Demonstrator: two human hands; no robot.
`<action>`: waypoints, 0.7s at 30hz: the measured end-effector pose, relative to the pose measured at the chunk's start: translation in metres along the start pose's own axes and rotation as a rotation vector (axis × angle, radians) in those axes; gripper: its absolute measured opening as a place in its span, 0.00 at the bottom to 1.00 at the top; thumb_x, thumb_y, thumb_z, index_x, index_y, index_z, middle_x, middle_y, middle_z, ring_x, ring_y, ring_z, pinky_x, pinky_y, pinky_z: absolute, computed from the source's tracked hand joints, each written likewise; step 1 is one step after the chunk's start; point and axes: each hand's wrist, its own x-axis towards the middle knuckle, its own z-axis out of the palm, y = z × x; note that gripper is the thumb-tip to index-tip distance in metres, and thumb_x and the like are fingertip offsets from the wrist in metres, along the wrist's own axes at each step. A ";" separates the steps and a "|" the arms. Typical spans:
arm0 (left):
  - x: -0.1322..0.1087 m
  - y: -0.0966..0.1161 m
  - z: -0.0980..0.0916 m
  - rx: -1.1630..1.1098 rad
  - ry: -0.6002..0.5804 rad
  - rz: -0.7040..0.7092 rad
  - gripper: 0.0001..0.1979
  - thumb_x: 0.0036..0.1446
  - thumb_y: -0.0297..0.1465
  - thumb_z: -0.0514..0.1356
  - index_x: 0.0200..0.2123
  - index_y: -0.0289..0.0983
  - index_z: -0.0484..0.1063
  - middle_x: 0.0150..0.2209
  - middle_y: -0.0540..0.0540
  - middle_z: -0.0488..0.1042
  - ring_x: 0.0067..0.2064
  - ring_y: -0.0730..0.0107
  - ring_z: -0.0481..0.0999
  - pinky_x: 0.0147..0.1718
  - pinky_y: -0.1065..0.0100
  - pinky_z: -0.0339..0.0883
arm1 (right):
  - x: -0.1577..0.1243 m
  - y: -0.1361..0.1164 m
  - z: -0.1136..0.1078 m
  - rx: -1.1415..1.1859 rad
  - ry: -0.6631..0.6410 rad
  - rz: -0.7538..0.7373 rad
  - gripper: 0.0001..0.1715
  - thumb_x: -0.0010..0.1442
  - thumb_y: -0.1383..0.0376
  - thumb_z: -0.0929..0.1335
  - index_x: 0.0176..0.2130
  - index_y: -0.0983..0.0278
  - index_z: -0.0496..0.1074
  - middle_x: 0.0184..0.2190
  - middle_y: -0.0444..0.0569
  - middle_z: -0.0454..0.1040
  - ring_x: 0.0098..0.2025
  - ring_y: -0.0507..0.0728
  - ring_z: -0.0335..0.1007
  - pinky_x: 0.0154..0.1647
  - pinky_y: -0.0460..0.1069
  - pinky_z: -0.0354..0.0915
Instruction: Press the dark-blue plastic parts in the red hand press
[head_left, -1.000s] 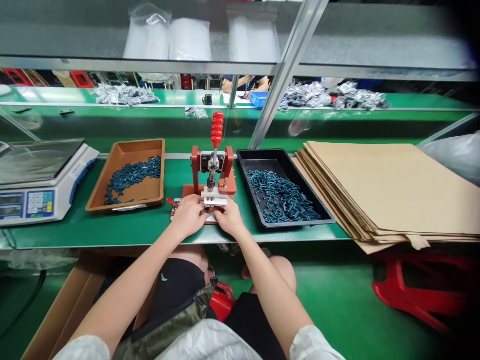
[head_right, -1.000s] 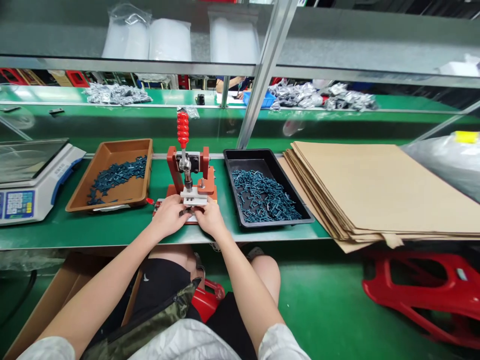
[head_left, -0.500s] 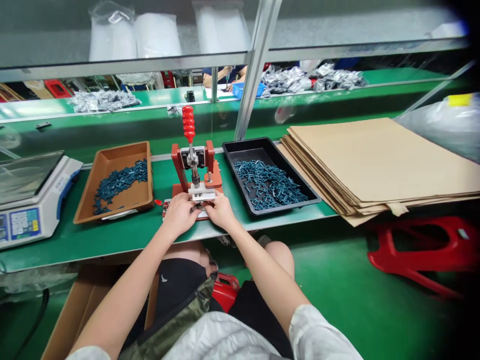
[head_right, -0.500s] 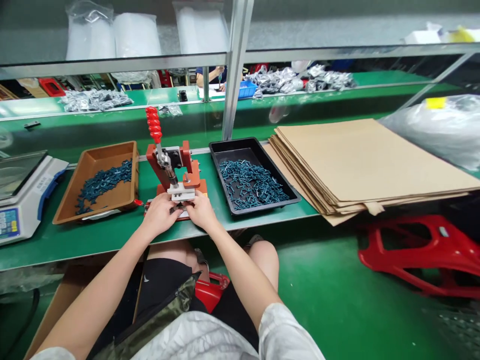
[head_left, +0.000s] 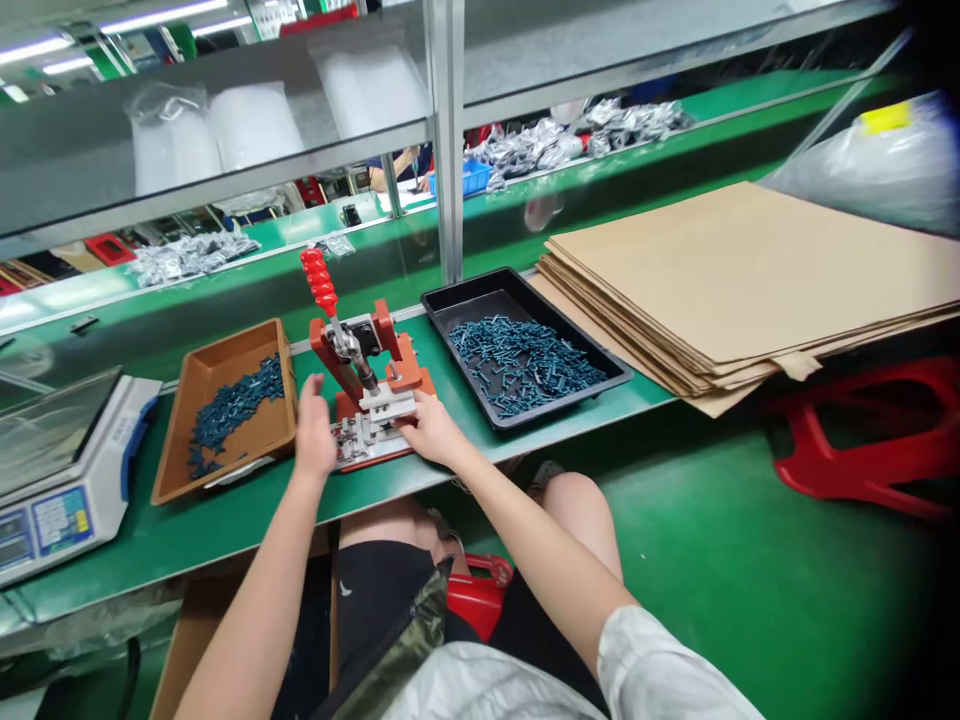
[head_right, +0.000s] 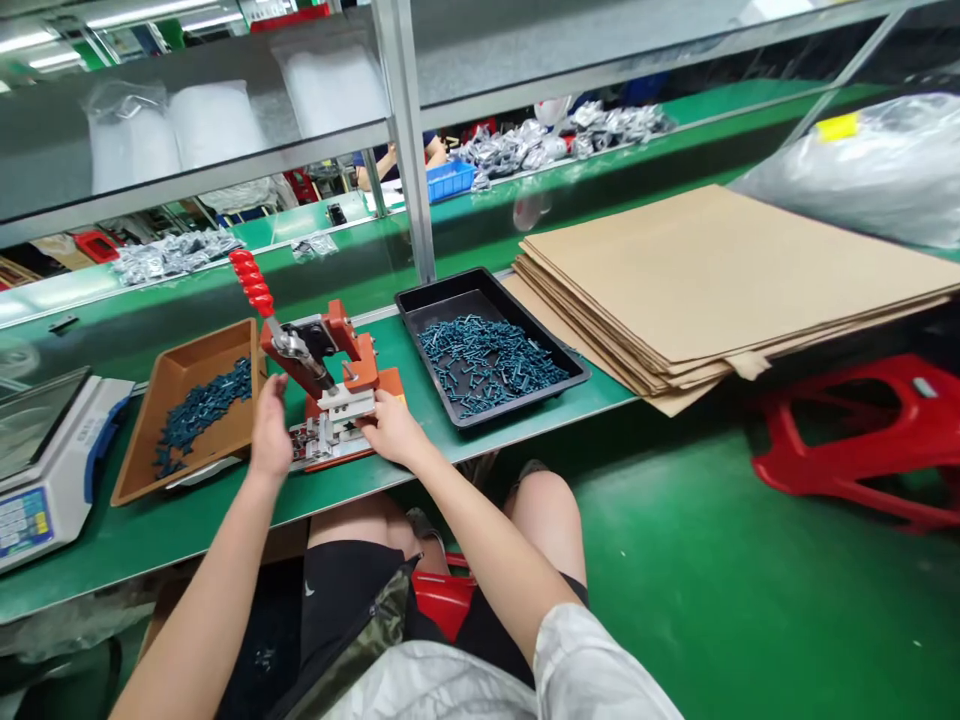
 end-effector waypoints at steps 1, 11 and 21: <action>0.000 0.004 0.008 -0.007 -0.058 0.000 0.29 0.69 0.47 0.43 0.63 0.37 0.63 0.59 0.34 0.71 0.62 0.52 0.69 0.62 0.47 0.62 | 0.001 0.001 -0.001 0.017 0.002 0.002 0.14 0.58 0.73 0.70 0.42 0.61 0.81 0.50 0.52 0.75 0.52 0.59 0.74 0.57 0.54 0.68; 0.014 0.013 0.003 -0.229 -0.017 -0.140 0.31 0.69 0.50 0.42 0.66 0.40 0.59 0.68 0.35 0.61 0.70 0.56 0.59 0.69 0.49 0.52 | 0.014 0.013 -0.011 0.101 -0.166 0.331 0.12 0.55 0.71 0.70 0.40 0.64 0.80 0.36 0.47 0.82 0.40 0.59 0.78 0.48 0.51 0.71; 0.071 0.162 -0.026 -0.437 0.129 0.335 0.23 0.67 0.38 0.54 0.63 0.44 0.59 0.54 0.41 0.71 0.52 0.63 0.75 0.53 0.59 0.73 | 0.013 0.013 -0.010 0.178 -0.143 0.296 0.17 0.52 0.73 0.69 0.42 0.63 0.80 0.42 0.47 0.83 0.46 0.60 0.78 0.49 0.52 0.71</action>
